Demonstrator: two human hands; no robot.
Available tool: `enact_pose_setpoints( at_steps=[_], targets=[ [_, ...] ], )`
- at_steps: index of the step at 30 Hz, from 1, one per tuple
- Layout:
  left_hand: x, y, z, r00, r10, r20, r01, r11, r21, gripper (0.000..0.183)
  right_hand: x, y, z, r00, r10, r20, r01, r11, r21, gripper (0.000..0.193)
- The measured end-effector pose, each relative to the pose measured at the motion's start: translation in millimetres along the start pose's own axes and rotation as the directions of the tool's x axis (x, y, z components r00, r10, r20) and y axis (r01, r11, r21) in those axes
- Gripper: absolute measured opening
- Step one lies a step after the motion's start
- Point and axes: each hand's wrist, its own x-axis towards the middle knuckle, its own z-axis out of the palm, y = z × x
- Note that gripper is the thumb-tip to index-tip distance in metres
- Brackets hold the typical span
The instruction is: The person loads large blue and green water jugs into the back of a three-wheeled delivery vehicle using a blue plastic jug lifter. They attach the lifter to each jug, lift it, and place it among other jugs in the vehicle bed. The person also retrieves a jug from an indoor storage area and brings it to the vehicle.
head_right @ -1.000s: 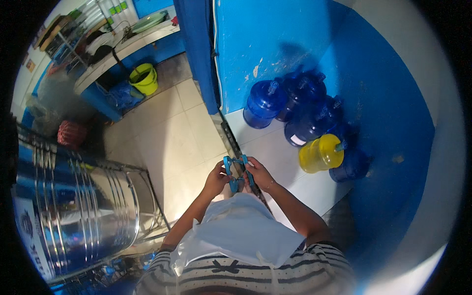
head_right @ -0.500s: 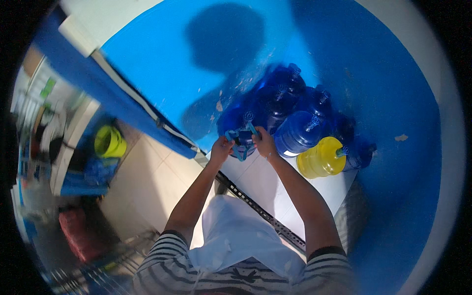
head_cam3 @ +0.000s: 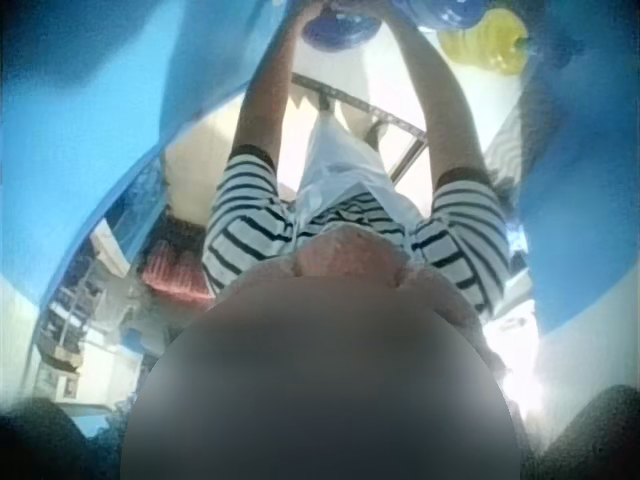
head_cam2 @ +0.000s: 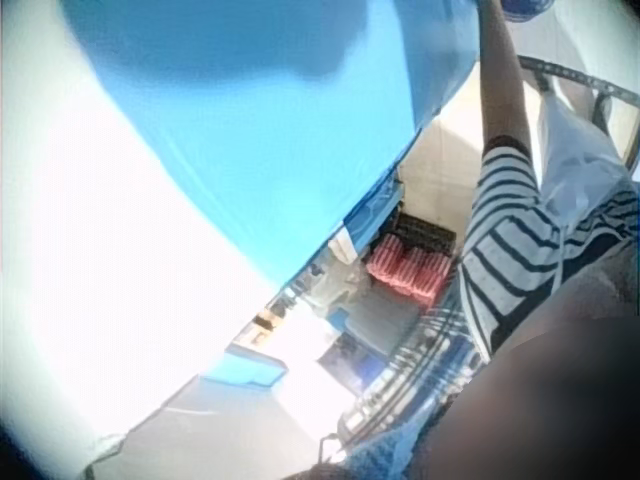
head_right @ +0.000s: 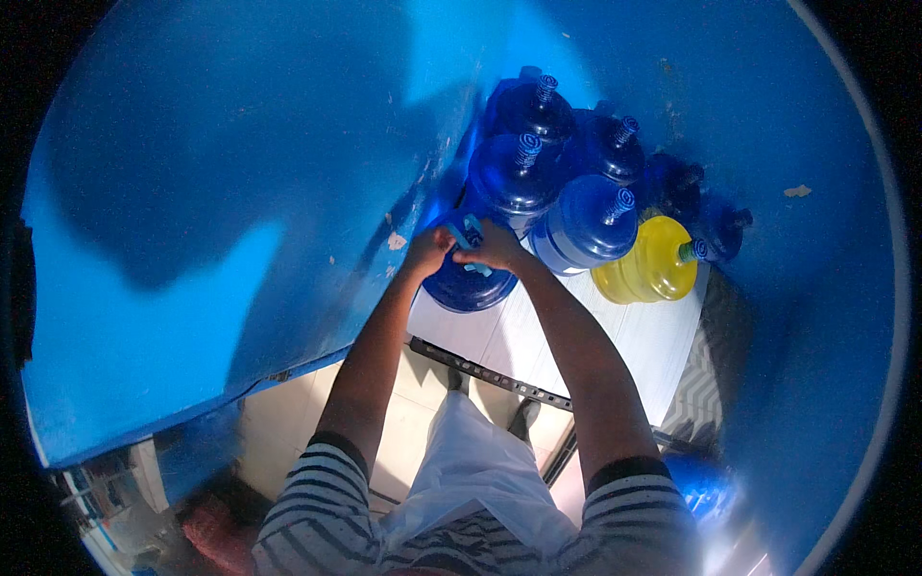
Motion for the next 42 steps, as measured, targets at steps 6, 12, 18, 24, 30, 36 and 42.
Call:
enact_pose_setpoints(
  at_steps=[6, 12, 18, 24, 30, 36, 42],
  targets=[
    [34.0, 17.0, -19.3, 0.907, 0.405, 0.116, -0.412, 0.794, 0.446, 0.031, 1.8, -25.4, 14.0, 0.977, 0.214, 0.0, -0.212, 0.97, -0.115, 0.058],
    [63.3, 42.8, -2.7, 0.786, 0.16, 0.597, -0.449, 0.811, 0.374, 0.031, 6.8, -5.1, -8.9, 0.904, 0.087, 0.418, -0.326, 0.773, 0.544, 0.023],
    [15.8, 64.0, -3.2, 0.597, 0.162, 0.786, -0.746, 0.473, 0.469, 0.032, -52.7, -5.8, 38.3, 0.895, 0.184, 0.405, -0.365, 0.824, 0.432, 0.038],
    [-98.5, 82.7, 33.2, 0.317, 0.41, 0.855, -0.895, 0.427, 0.128, 0.029, -211.8, -0.9, 85.4, 0.938, 0.165, 0.304, -0.26, 0.916, 0.305, 0.045],
    [-173.1, 80.0, 47.0, 0.29, 0.451, 0.844, -0.786, 0.616, -0.059, 0.019, -296.8, -28.8, 130.1, 0.929, 0.354, 0.11, -0.367, 0.834, 0.412, 0.03],
    [-213.0, 103.1, 80.2, 0.193, 0.51, 0.838, -0.84, 0.528, -0.128, 0.023, -353.6, -39.8, 129.7, 0.88, 0.474, 0.001, -0.448, 0.831, 0.328, 0.032],
    [-282.8, 133.7, 125.0, 0.055, 0.519, 0.853, -0.831, 0.497, -0.249, 0.016, -440.4, -30.9, 165.4, 0.772, 0.624, 0.118, -0.608, 0.672, 0.423, 0.045]
  ],
)
